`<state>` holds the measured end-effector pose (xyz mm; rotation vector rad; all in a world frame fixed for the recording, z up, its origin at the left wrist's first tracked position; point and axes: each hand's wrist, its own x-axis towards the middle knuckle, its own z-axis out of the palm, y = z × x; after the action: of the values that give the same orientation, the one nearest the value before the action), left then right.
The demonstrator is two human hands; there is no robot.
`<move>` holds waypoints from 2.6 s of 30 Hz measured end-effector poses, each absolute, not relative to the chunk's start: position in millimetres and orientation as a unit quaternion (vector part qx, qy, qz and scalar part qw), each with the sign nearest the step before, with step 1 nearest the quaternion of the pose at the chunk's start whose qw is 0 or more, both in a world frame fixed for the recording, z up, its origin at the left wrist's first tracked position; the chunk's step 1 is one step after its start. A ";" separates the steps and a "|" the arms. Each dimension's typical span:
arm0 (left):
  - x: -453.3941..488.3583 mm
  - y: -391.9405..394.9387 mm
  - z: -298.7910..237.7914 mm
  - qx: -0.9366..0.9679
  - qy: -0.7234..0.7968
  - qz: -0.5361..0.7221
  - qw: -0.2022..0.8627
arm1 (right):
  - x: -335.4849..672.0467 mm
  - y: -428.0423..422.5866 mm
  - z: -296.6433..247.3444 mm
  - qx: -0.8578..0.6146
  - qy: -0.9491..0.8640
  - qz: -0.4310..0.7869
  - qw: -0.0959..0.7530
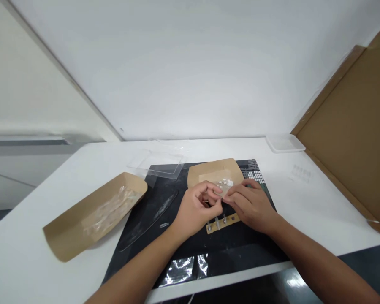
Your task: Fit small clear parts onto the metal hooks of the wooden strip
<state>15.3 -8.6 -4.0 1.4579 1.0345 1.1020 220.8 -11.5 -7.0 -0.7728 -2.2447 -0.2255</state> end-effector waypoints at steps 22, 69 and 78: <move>13.9 -12.3 -2.3 0.559 0.422 0.432 0.569 | 218.6 -11.5 -10.9 -0.304 -0.859 0.018 0.411; 13.3 -16.7 3.5 0.614 0.434 0.438 0.493 | 217.5 -8.2 -10.7 -0.287 -0.823 0.132 0.472; 16.8 -18.2 1.9 0.613 0.444 0.449 0.474 | 214.4 -9.1 -11.1 -0.284 -0.825 0.141 0.468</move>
<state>16.8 -18.2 1.9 1.5001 1.0871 1.0987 214.4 -9.1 -11.1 -0.6955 -2.0230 0.3450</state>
